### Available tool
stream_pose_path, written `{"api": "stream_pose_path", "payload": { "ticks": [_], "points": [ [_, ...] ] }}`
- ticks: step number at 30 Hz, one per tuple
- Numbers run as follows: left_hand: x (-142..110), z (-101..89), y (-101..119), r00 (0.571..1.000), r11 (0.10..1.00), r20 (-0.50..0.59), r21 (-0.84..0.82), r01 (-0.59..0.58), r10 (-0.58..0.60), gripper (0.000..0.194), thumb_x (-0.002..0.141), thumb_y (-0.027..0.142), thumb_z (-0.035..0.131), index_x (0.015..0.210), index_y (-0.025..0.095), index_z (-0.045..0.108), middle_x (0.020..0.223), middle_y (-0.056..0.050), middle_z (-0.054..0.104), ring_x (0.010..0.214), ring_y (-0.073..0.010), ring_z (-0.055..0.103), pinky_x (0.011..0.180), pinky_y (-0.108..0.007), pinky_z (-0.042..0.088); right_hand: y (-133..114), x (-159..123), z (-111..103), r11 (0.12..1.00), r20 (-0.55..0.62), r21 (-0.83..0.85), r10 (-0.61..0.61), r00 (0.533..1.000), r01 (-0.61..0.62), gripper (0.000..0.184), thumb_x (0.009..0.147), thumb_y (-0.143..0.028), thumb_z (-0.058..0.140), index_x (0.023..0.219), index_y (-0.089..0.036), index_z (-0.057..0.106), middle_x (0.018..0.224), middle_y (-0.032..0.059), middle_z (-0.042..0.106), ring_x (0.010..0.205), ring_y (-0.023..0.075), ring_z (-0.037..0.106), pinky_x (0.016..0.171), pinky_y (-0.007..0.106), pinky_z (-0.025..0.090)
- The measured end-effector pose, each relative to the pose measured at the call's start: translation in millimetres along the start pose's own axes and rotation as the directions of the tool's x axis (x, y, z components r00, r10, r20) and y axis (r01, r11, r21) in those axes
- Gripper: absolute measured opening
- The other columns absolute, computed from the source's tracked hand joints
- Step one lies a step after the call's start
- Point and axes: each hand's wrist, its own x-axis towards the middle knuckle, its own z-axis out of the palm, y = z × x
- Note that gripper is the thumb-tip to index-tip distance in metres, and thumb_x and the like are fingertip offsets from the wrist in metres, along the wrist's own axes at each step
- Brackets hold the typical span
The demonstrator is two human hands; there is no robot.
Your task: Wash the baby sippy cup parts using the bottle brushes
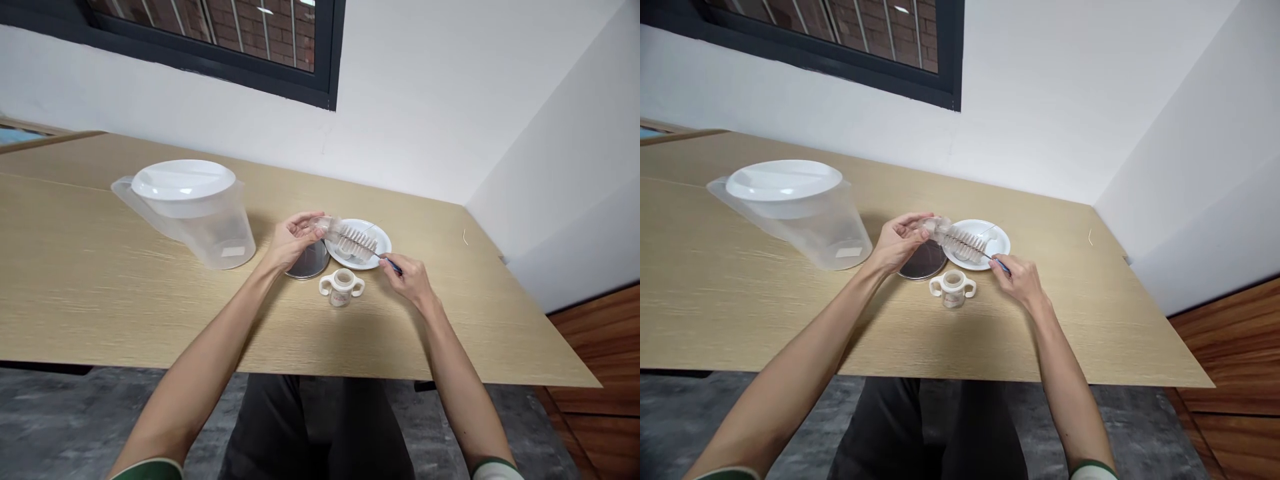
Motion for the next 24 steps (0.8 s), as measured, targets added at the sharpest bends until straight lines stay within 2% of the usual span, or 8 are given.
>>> {"api": "stream_pose_path", "payload": {
  "ticks": [4, 8, 11, 13, 16, 19, 21, 24],
  "points": [
    [-5, 7.0, 2, 0.997, 0.997, 0.051, 0.054, -0.06, 0.058, 0.05, 0.053, 0.039, 0.091, 0.098, 0.027, 0.071, 0.111, -0.001, 0.074, 0.116, -0.0318, 0.061, 0.1, -0.05, 0.048, 0, 0, 0, 1.0, 0.036, 0.023, 0.02, 0.999, -0.021, 0.035, 0.097, -0.041, 0.049, 0.102, -0.018, 0.074, 0.091, 0.0076, 0.076, 0.072, 0.0166, 0.066, 0.066, 0.027, 0.044],
    [-8, 4.6, 6, 0.988, 0.995, 0.122, 0.027, -0.094, 0.09, 0.055, 0.053, 0.035, 0.093, 0.1, 0.017, 0.07, 0.115, -0.012, 0.073, 0.112, -0.0287, 0.065, 0.099, -0.046, 0.05, 0, 3, -4, 0.958, 0.179, 0.232, 0.13, 0.975, -0.171, 0.046, 0.098, -0.05, 0.044, 0.089, -0.018, 0.075, 0.068, 0.0003, 0.066, 0.054, 0.0111, 0.051, 0.053, 0.025, 0.036],
    [-8, 2.4, 7, 0.983, 0.993, 0.138, 0.001, -0.119, 0.118, 0.055, 0.051, 0.032, 0.094, 0.098, 0.017, 0.07, 0.113, -0.013, 0.073, 0.109, -0.0269, 0.067, 0.097, -0.041, 0.052, -1, 4, -3, 0.917, 0.242, 0.315, 0.172, 0.955, -0.245, 0.05, 0.098, -0.053, 0.042, 0.085, -0.017, 0.074, 0.063, -0.0013, 0.061, 0.053, 0.0105, 0.048, 0.051, 0.024, 0.034],
    [-6, 3.3, 5, 0.989, 0.993, 0.092, 0.017, -0.121, 0.119, 0.054, 0.051, 0.033, 0.094, 0.097, 0.018, 0.07, 0.11, -0.012, 0.073, 0.106, -0.0265, 0.067, 0.095, -0.04, 0.053, -2, 4, 1, 0.946, 0.151, 0.258, 0.16, 0.976, -0.195, 0.047, 0.097, -0.052, 0.044, 0.087, -0.017, 0.074, 0.064, -0.0002, 0.063, 0.054, 0.0108, 0.049, 0.053, 0.024, 0.036],
    [-4, 7.5, -3, 0.995, 0.993, -0.072, 0.108, -0.054, 0.062, 0.048, 0.055, 0.038, 0.092, 0.093, 0.016, 0.071, 0.095, -0.01, 0.074, 0.09, -0.0248, 0.069, 0.085, -0.038, 0.056, -2, 2, 10, 0.999, -0.003, 0.029, 0.043, 0.999, -0.042, 0.038, 0.096, -0.046, 0.051, 0.091, -0.017, 0.074, 0.071, 0.004, 0.069, 0.059, 0.0127, 0.057, 0.059, 0.026, 0.039],
    [-3, 11.1, -11, 0.974, 0.987, -0.226, 0.152, 0.05, -0.015, 0.042, 0.06, 0.045, 0.088, 0.083, 0.015, 0.071, 0.075, -0.007, 0.071, 0.069, -0.0203, 0.066, 0.067, -0.033, 0.055, -2, 0, 16, 0.99, -0.031, -0.133, -0.06, 0.998, 0.055, 0.032, 0.096, -0.042, 0.053, 0.103, -0.018, 0.072, 0.076, 0.0066, 0.072, 0.066, 0.0152, 0.063, 0.064, 0.026, 0.043],
    [-3, 11.6, -11, 0.966, 0.988, -0.256, 0.138, 0.075, -0.038, 0.043, 0.062, 0.049, 0.086, 0.08, 0.013, 0.071, 0.073, -0.007, 0.071, 0.066, -0.0191, 0.065, 0.062, -0.031, 0.054, -1, 0, 19, 0.989, -0.064, -0.123, -0.096, 0.993, 0.087, 0.03, 0.095, -0.042, 0.056, 0.108, -0.018, 0.069, 0.082, 0.0076, 0.073, 0.072, 0.0163, 0.066, 0.067, 0.026, 0.046],
    [-4, 9.4, -6, 0.981, 0.991, -0.192, 0.131, 0.041, -0.015, 0.051, 0.059, 0.049, 0.087, 0.091, 0.012, 0.071, 0.087, -0.01, 0.075, 0.078, -0.0214, 0.069, 0.072, -0.032, 0.056, -2, 1, 18, 0.996, -0.173, -0.013, -0.088, 0.981, 0.087, 0.024, 0.091, -0.041, 0.062, 0.096, -0.018, 0.069, 0.081, 0.0074, 0.072, 0.069, 0.0156, 0.065, 0.066, 0.027, 0.048]
  ]
}}
